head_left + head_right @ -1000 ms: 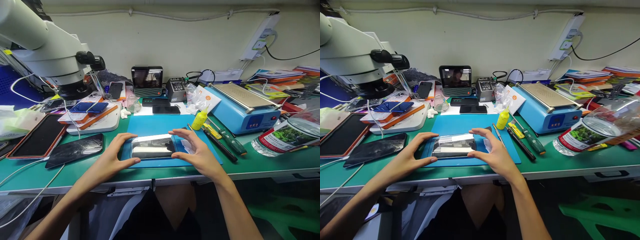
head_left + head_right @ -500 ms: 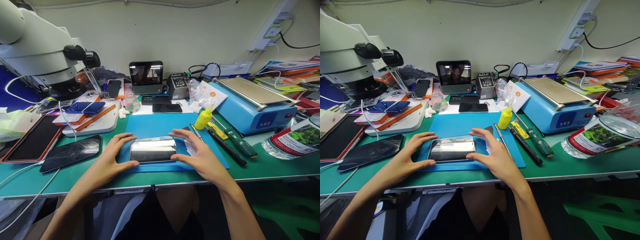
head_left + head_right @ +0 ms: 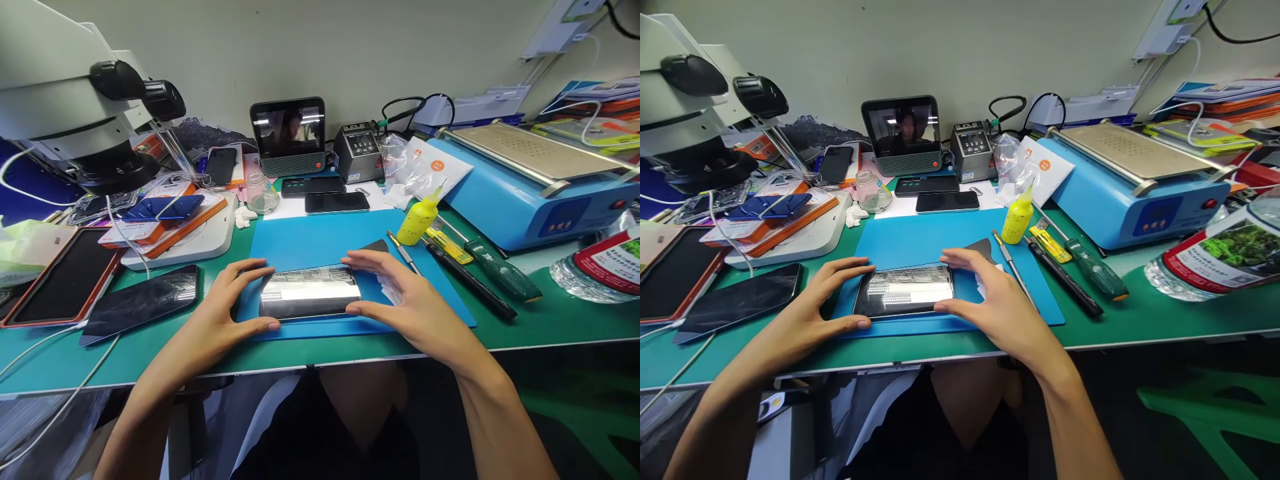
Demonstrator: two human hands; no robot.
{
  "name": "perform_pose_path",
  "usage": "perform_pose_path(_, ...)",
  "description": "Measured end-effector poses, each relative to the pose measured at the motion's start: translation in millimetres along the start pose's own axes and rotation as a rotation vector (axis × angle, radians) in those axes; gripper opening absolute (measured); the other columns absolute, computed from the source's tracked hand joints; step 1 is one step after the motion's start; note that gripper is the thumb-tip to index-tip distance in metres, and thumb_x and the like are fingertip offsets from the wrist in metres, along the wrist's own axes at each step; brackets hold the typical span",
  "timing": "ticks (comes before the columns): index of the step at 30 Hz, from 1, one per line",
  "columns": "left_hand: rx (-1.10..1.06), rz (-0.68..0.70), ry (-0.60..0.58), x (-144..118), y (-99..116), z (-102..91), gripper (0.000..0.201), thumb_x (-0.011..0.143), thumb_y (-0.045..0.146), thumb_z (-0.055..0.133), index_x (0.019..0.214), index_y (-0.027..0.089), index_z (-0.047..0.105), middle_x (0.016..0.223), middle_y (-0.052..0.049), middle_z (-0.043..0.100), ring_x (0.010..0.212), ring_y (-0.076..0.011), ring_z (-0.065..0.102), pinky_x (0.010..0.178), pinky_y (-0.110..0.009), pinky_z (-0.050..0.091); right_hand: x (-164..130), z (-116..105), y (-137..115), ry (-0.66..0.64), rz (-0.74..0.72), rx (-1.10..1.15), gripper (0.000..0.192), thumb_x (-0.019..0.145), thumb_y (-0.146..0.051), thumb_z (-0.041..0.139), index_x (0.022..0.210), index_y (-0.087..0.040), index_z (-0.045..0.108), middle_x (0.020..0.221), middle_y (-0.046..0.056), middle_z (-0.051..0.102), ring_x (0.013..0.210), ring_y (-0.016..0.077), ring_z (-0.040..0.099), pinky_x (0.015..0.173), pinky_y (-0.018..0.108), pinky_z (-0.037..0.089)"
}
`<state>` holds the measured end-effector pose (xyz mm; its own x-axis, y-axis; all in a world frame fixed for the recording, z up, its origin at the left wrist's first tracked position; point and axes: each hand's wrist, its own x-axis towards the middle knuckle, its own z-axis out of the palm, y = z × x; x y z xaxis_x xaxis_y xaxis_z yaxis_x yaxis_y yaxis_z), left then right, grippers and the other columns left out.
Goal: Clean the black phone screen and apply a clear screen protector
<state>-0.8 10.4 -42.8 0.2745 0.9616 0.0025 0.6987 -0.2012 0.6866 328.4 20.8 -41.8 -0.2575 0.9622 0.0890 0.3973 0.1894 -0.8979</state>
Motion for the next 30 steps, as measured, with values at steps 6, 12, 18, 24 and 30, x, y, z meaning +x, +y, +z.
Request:
perform_pose_path(6, 0.034, 0.015, 0.008, 0.3, 0.0, -0.2, 0.065, 0.092, 0.067, 0.077, 0.149, 0.044, 0.058, 0.167, -0.002, 0.043, 0.16, -0.0323, 0.038, 0.135, -0.059, 0.03, -0.2, -1.1, -0.4, -0.013, 0.007, -0.029, 0.07, 0.085, -0.058, 0.089, 0.147, -0.038, 0.064, 0.151, 0.004, 0.068, 0.145, 0.0373, 0.059, 0.126, 0.058, 0.046)
perform_pose_path(12, 0.031, 0.003, -0.007, 0.1, 2.7, 0.0, 0.066, 0.093, 0.065, 0.077, 0.151, 0.043, 0.056, 0.168, -0.002, 0.042, 0.16, -0.0315, 0.037, 0.136, -0.058, 0.028, 1.1, -0.6, -3.7, -0.012, 0.033, -0.068, 0.067, 0.084, -0.063, 0.087, 0.143, -0.039, 0.067, 0.15, 0.003, 0.07, 0.144, 0.0386, 0.06, 0.123, 0.059, 0.049)
perform_pose_path(18, 0.022, 0.017, -0.012, -1.5, -0.1, -3.5, 0.071, 0.094, 0.063, 0.077, 0.157, 0.042, 0.05, 0.169, -0.003, 0.043, 0.162, -0.0314, 0.037, 0.136, -0.055, 0.03, 1.8, -1.2, -3.8, 0.008, 0.01, -0.121, 0.066, 0.084, -0.066, 0.085, 0.142, -0.036, 0.07, 0.147, 0.005, 0.072, 0.14, 0.0403, 0.064, 0.121, 0.06, 0.051)
perform_pose_path(24, 0.023, 0.047, 0.023, -4.6, -5.8, -10.5, 0.068, 0.095, 0.061, 0.077, 0.154, 0.042, 0.051, 0.168, 0.0, 0.046, 0.16, -0.027, 0.042, 0.137, -0.048, 0.032, 2.9, -1.9, -0.2, 0.012, 0.009, -0.128, 0.068, 0.082, -0.067, 0.085, 0.142, -0.038, 0.07, 0.147, 0.004, 0.072, 0.141, 0.0412, 0.063, 0.121, 0.059, 0.051)
perform_pose_path(30, 0.045, 0.039, 0.024, -4.6, -4.8, -10.0, 0.065, 0.094, 0.059, 0.079, 0.151, 0.041, 0.053, 0.167, 0.0, 0.047, 0.158, -0.0253, 0.045, 0.135, -0.047, 0.034, 4.0, -1.9, 1.1, 0.014, 0.038, -0.138, 0.067, 0.082, -0.07, 0.085, 0.141, -0.043, 0.069, 0.148, 0.0, 0.071, 0.142, 0.0409, 0.062, 0.119, 0.059, 0.052)
